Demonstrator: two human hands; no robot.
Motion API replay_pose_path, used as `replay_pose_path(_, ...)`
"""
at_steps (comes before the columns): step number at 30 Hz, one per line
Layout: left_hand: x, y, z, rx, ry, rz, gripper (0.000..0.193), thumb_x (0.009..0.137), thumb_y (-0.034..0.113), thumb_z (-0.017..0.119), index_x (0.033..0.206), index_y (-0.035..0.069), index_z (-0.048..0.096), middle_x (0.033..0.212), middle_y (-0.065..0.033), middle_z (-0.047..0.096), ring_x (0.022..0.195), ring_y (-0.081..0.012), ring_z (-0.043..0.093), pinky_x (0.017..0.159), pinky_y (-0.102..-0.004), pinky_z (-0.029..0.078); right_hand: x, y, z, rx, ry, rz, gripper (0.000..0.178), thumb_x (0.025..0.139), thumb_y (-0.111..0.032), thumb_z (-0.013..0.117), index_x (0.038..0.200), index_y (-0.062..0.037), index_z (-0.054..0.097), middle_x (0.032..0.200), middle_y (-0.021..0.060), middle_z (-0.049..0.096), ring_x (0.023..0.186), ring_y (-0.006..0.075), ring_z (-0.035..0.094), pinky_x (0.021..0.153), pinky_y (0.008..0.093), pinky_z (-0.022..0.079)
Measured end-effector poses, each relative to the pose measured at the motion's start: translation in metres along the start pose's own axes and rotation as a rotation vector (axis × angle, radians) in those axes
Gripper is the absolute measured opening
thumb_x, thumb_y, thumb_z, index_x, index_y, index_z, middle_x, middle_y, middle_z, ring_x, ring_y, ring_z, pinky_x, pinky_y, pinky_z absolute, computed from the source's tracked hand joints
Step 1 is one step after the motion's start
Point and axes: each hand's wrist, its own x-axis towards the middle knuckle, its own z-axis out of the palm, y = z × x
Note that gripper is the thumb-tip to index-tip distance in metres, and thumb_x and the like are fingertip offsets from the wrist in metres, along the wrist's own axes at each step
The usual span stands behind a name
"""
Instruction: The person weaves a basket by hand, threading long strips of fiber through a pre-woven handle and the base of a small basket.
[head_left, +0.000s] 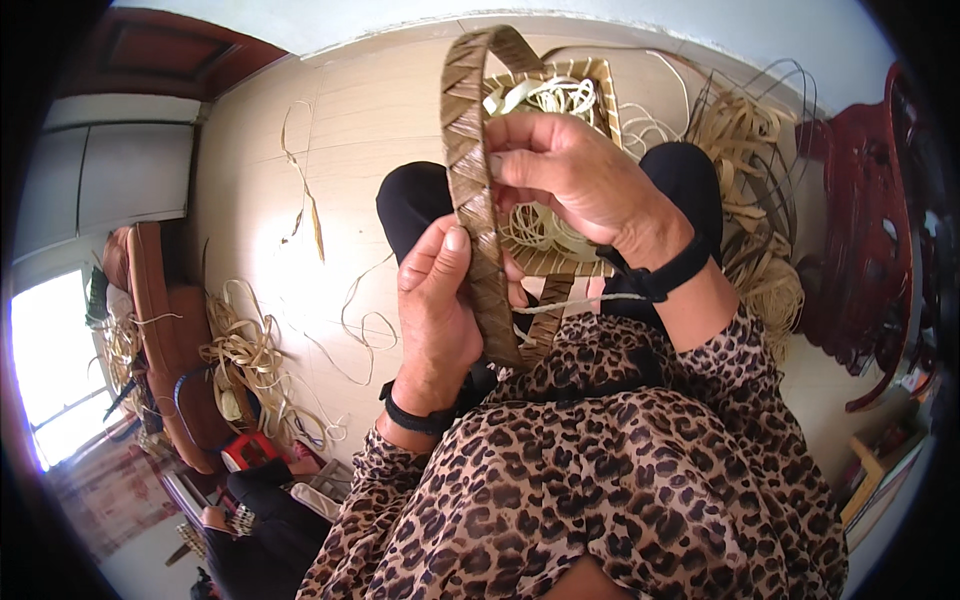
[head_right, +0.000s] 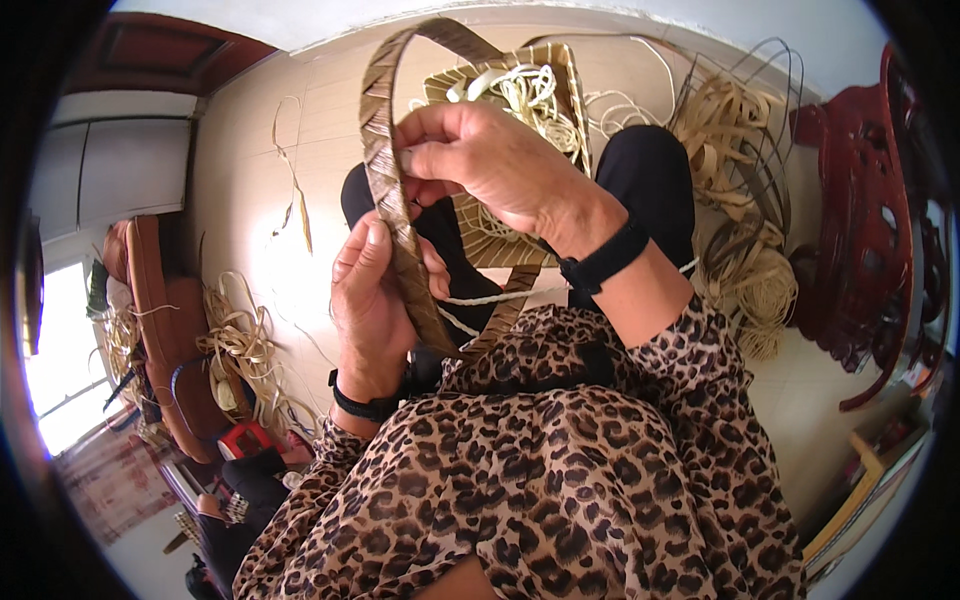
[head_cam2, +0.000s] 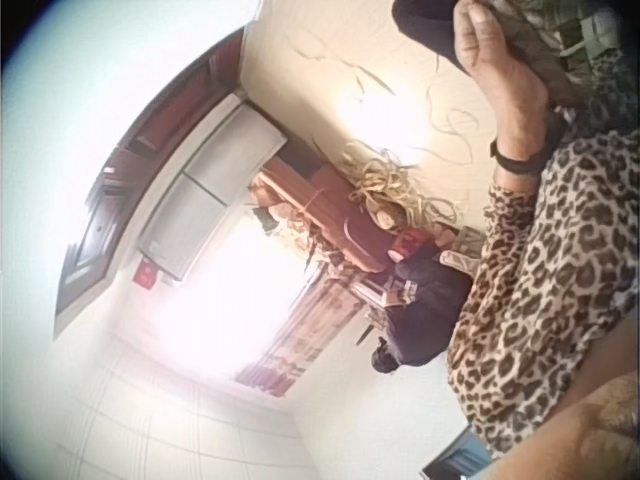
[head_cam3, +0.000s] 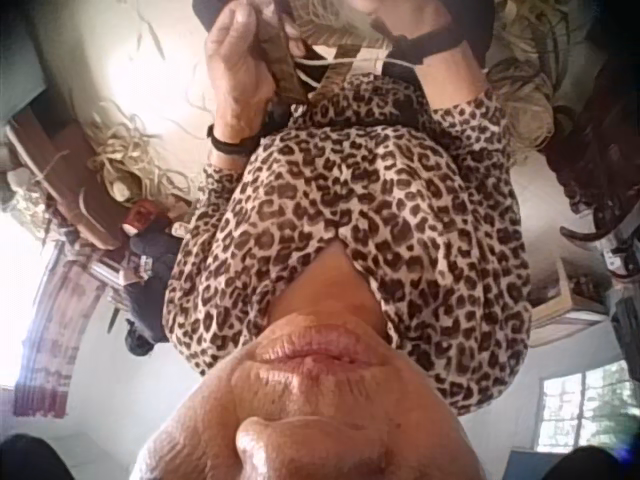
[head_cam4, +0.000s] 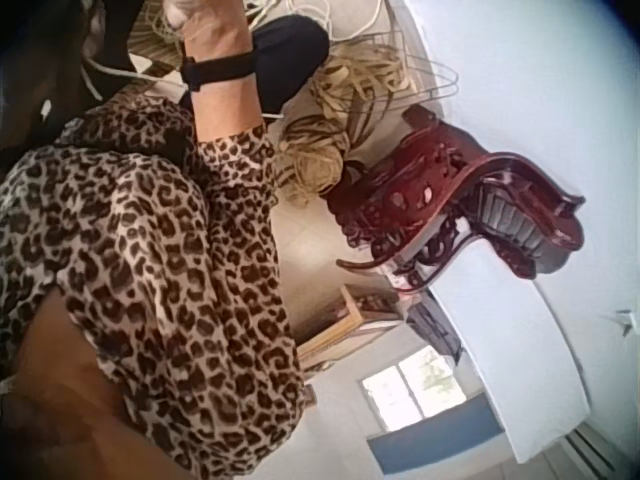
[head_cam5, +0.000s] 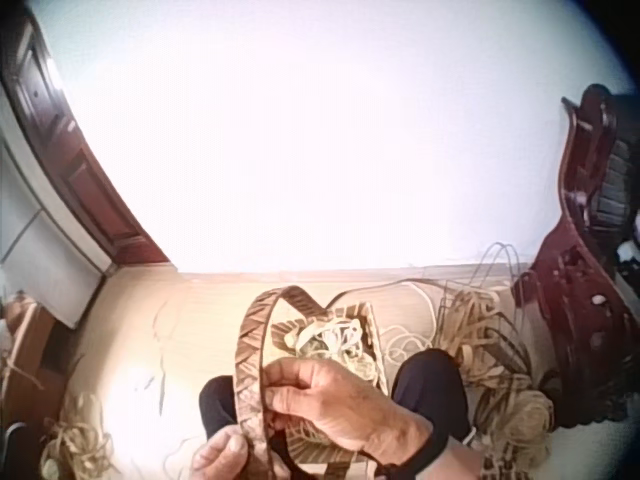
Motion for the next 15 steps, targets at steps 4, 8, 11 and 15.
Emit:
replay_pose_path(4,0.005,0.007,-0.002,-0.016,-0.056,-0.019,0.023,0.089,0.018,0.04,0.096,-0.002,0.049,0.069,-0.0152,0.057,0.052,-0.0217,0.054,0.051,-0.0291,0.047,0.002,-0.002,-0.002,0.016,-0.022,-0.039,0.022,0.082,-0.015,0.054,0.098,0.0012,0.055,0.084,0.004,0.058,0.074,0.0105,0.055,0.068,0.0232,0.046)
replay_pose_path(8,0.006,0.008,-0.011,-0.01,-0.156,0.006,0.023,0.09,0.018,0.038,0.097,-0.002,0.048,0.074,-0.0158,0.059,0.059,-0.0219,0.058,0.058,-0.0303,0.049,0.0,-0.01,0.004,-0.024,0.007,-0.048,0.02,0.082,-0.019,0.055,0.091,-0.0005,0.058,0.077,0.0021,0.058,0.068,0.0081,0.055,0.063,0.0208,0.046)
replay_pose_path(11,0.008,0.016,-0.011,-0.007,-0.187,-0.009,0.024,0.09,0.018,0.037,0.096,-0.002,0.049,0.077,-0.018,0.059,0.062,-0.0249,0.058,0.06,-0.0338,0.05,0.004,-0.012,0.009,-0.15,0.009,-0.089,0.02,0.081,-0.021,0.057,0.085,-0.0018,0.059,0.072,0.0003,0.057,0.064,0.0063,0.053,0.06,0.0191,0.045)
replay_pose_path(15,0.013,0.024,-0.011,0.002,-0.211,-0.049,0.026,0.089,0.018,0.037,0.094,-0.004,0.049,0.075,-0.0188,0.059,0.06,-0.0262,0.059,0.058,-0.0329,0.05,0.006,-0.01,0.012,-0.24,0.033,-0.122,0.02,0.081,-0.021,0.058,0.081,-0.0018,0.059,0.069,-0.001,0.056,0.061,0.0056,0.051,0.058,0.0182,0.044)
